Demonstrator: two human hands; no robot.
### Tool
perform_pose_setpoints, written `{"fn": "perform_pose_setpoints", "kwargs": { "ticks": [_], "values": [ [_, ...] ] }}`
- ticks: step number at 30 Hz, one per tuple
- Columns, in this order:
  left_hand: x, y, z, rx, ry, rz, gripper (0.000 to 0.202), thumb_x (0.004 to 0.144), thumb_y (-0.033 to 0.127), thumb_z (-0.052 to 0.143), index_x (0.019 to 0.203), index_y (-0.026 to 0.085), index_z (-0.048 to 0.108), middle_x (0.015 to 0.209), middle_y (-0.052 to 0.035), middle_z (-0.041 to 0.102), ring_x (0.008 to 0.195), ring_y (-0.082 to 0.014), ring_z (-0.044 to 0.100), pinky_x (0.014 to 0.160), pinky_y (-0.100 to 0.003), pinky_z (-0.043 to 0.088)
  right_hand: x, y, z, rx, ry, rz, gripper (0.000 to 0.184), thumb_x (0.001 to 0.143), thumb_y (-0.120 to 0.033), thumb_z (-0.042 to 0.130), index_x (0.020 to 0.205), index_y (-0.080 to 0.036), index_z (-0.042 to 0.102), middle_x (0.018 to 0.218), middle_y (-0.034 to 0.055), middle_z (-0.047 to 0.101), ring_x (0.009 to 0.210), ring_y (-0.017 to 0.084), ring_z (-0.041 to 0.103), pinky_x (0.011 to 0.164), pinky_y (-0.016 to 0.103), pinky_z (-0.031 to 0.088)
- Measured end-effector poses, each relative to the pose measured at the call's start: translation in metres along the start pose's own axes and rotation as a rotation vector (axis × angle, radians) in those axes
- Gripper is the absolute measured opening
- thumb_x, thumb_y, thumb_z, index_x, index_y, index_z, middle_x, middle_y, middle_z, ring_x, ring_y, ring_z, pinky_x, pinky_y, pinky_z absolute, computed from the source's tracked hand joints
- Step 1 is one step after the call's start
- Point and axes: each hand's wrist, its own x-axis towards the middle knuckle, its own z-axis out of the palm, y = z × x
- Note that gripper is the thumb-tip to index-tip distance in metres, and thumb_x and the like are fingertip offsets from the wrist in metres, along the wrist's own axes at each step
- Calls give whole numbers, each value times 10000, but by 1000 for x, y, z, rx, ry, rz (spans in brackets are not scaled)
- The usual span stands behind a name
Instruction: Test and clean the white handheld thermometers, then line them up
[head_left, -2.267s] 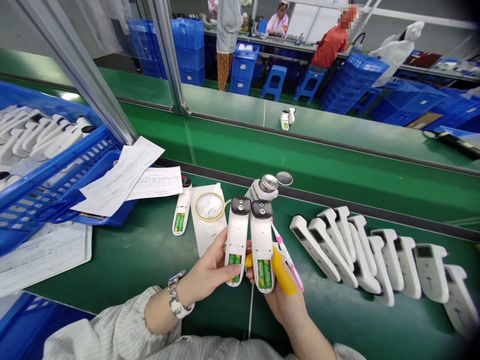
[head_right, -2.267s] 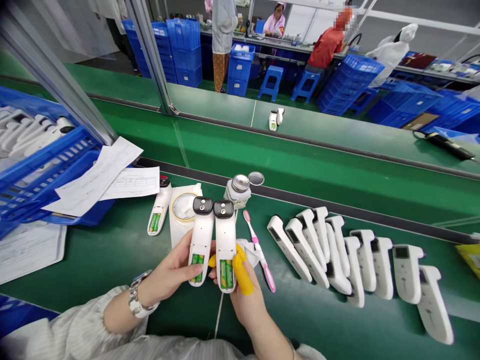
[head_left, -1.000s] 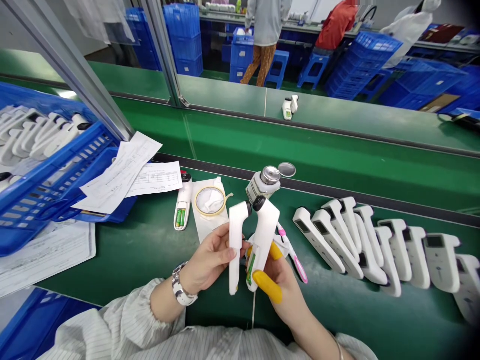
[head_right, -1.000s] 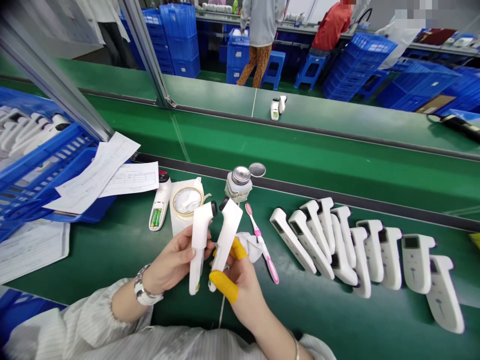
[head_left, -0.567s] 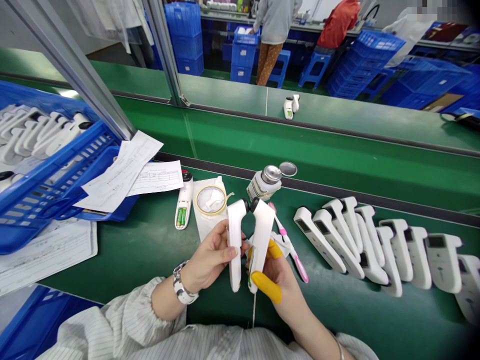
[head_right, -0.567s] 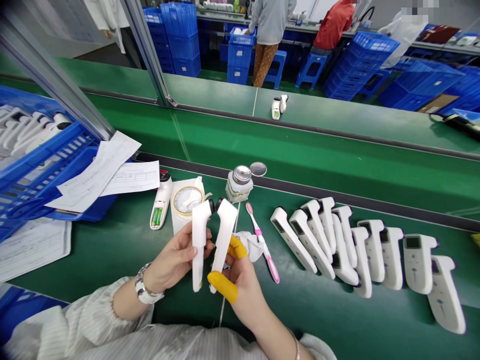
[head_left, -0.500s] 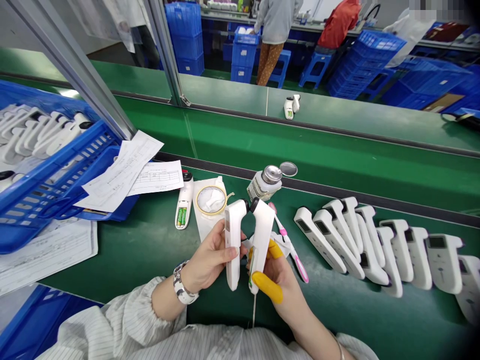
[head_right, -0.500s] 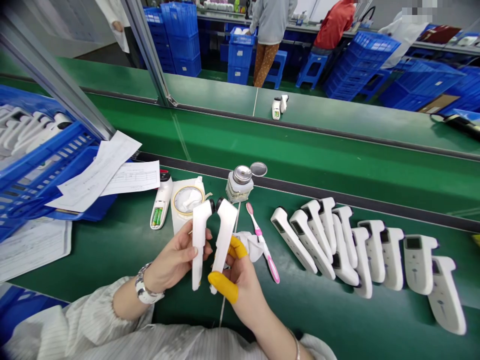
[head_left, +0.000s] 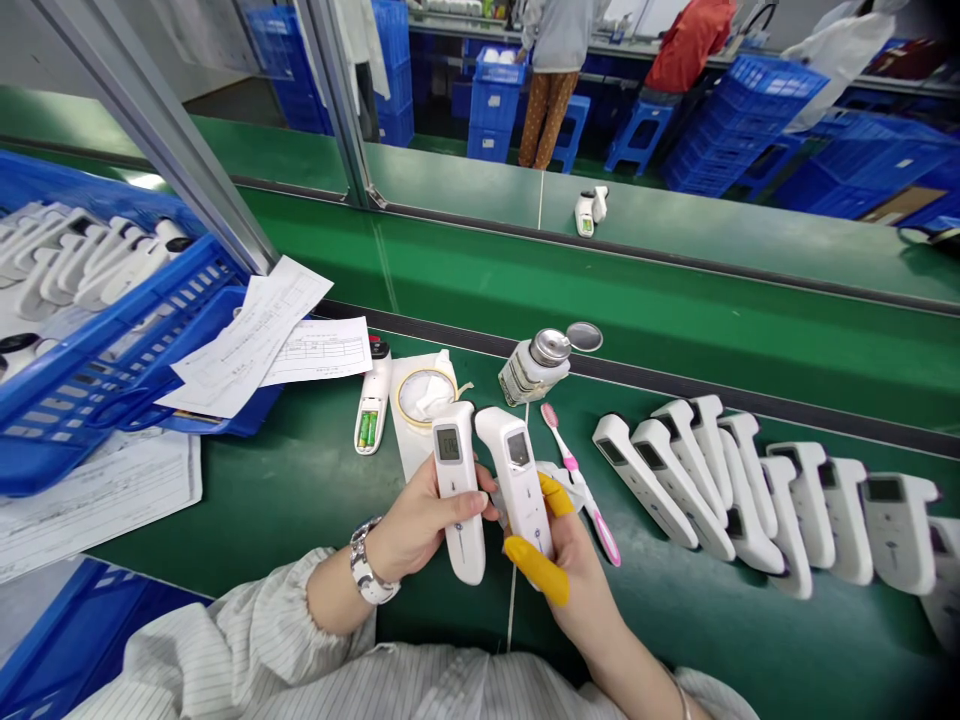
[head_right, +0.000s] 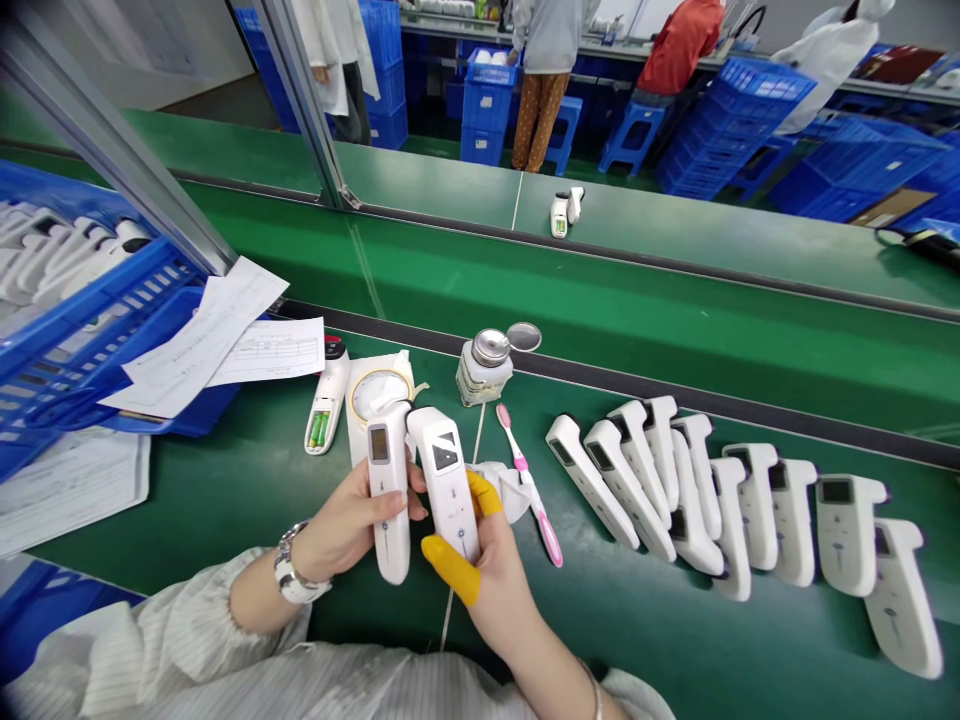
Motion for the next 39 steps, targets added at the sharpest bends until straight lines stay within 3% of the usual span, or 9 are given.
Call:
{"fn": "perform_pose_setpoints", "kwargs": {
  "ticks": [3,8,14,21,29,39],
  "values": [
    [0,-1,0,35,21,25,220,676,222,733,846,147,614,826,-24,630,689,-141,614,669,-285,494,-2,1,-2,-45,20,-5,529,727,-305,707,1201,-314,471,939,8,589,798,186,563,870,395,449],
    [0,-3,2,-10,61,84,347,798,311,613,1130,227,558,1090,-54,643,1009,-231,590,859,-365,466,-2,-1,1,-40,-26,4,537,792,-297,640,1275,-315,406,1226,60,541,1030,236,559,951,437,422],
    [3,-1,7,-131,104,6,476,873,480,418,1203,161,543,1197,-108,609,1170,-287,503,1010,-446,352,0,-2,2,-37,-98,-35,511,829,-267,594,1298,-317,396,1298,42,522,1204,233,478,1024,433,369],
    [5,1,7,-157,113,-22,505,870,476,420,1222,132,532,1171,-129,624,1153,-315,517,1010,-491,335,1,-1,2,-40,-102,-54,514,825,-279,606,1295,-326,404,1329,37,509,1227,230,463,1036,427,360],
    [4,2,7,-139,110,-7,458,887,444,400,1194,140,553,1175,-105,627,1156,-298,517,997,-459,365,1,-3,3,-45,-125,-42,555,822,-298,608,1323,-318,369,1331,56,500,1201,240,486,1009,440,387],
    [3,3,9,-120,111,-18,455,854,442,468,1168,132,578,1149,-114,640,1131,-316,534,974,-477,382,3,-4,4,-15,-126,-11,564,818,-278,617,1318,-336,364,1232,51,580,1106,240,556,929,431,439]
  ]
}}
